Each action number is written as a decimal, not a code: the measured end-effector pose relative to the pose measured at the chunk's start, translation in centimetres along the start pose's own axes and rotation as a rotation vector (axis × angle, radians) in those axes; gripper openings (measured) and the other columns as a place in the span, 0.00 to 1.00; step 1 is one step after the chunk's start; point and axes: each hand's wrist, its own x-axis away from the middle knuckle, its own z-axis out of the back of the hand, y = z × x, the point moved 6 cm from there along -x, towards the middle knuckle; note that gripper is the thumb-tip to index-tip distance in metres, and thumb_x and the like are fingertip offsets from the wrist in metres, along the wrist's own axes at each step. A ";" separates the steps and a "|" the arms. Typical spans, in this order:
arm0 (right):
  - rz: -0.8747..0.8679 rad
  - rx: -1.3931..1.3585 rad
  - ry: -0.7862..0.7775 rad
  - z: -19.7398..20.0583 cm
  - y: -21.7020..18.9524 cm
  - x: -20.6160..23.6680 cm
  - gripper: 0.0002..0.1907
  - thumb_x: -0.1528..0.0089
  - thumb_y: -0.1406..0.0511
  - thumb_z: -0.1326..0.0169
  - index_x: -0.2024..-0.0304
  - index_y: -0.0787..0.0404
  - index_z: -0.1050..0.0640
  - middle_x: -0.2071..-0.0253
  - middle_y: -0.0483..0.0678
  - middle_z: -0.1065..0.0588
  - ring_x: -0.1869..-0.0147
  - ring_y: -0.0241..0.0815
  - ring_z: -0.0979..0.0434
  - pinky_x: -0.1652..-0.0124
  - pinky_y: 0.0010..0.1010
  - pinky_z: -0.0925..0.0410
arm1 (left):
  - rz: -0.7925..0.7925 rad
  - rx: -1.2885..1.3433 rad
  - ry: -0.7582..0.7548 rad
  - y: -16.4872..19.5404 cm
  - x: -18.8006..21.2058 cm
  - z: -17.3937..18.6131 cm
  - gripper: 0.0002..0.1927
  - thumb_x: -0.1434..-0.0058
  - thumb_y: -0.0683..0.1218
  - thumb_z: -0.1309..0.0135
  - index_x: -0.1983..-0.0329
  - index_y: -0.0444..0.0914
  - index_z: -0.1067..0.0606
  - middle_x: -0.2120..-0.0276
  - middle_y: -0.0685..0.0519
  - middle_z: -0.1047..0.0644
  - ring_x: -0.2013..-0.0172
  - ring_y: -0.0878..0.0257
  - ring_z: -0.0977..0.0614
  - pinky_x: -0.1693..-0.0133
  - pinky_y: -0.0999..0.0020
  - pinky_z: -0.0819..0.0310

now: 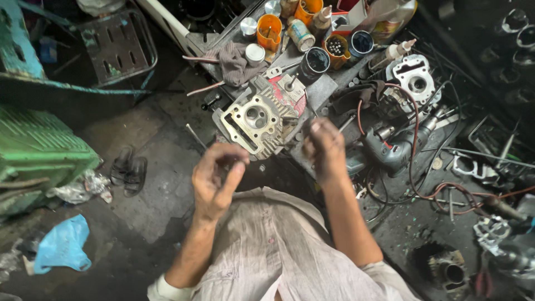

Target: The person uses a power drill to work on an engine cylinder head clamped in a vise. They then remove the drill bit, wipe the cylinder head with a cloth, and handle a small metal component.

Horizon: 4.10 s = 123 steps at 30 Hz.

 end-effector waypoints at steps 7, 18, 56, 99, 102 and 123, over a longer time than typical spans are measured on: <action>-0.244 -0.077 -0.212 -5.7 2.5 5.9 0.12 0.35 0.61 0.45 0.57 0.64 0.22 0.70 0.47 0.23 0.81 0.31 0.35 0.81 0.22 0.44 | 0.445 0.057 -0.121 -3.1 -1.8 -1.9 0.20 0.37 0.43 0.40 0.42 0.32 0.24 0.55 0.50 0.15 0.58 0.67 0.15 0.55 0.72 0.19; 0.485 0.508 -0.016 -6.7 -3.6 4.7 0.10 0.36 0.73 0.39 0.52 0.69 0.20 0.55 0.49 0.22 0.54 0.34 0.24 0.55 0.21 0.32 | 0.445 0.119 -0.157 -4.5 -3.5 -1.2 0.21 0.42 0.45 0.32 0.47 0.33 0.21 0.60 0.52 0.15 0.60 0.69 0.14 0.55 0.73 0.19; 0.683 0.858 0.616 -3.8 -6.4 7.0 0.10 0.41 0.74 0.34 0.57 0.67 0.19 0.60 0.51 0.20 0.56 0.43 0.20 0.53 0.31 0.27 | -0.209 -0.241 -0.700 -4.2 -11.2 -10.3 0.16 0.48 0.37 0.31 0.57 0.39 0.20 0.62 0.53 0.21 0.60 0.58 0.17 0.58 0.64 0.22; 0.610 0.701 1.509 0.0 14.2 70.2 0.11 0.33 0.62 0.47 0.62 0.64 0.30 0.64 0.49 0.30 0.59 0.47 0.29 0.56 0.36 0.32 | -0.002 -0.129 -1.479 13.1 48.4 -15.3 0.15 0.50 0.38 0.35 0.58 0.39 0.17 0.63 0.52 0.21 0.67 0.60 0.16 0.65 0.70 0.22; 0.582 0.730 1.570 1.6 14.4 73.3 0.11 0.33 0.62 0.48 0.62 0.64 0.30 0.64 0.49 0.30 0.59 0.46 0.28 0.56 0.36 0.32 | 0.109 -0.068 -1.569 13.0 51.5 -17.5 0.16 0.51 0.37 0.35 0.57 0.38 0.18 0.61 0.52 0.20 0.63 0.61 0.15 0.61 0.70 0.21; -0.214 0.672 1.213 20.4 13.3 76.5 0.18 0.34 0.55 0.46 0.50 0.59 0.20 0.53 0.55 0.21 0.46 0.58 0.23 0.48 0.46 0.32 | -0.117 -0.201 -2.381 -0.3 60.9 -39.5 0.16 0.39 0.40 0.47 0.48 0.36 0.31 0.62 0.40 0.18 0.56 0.41 0.17 0.56 0.51 0.24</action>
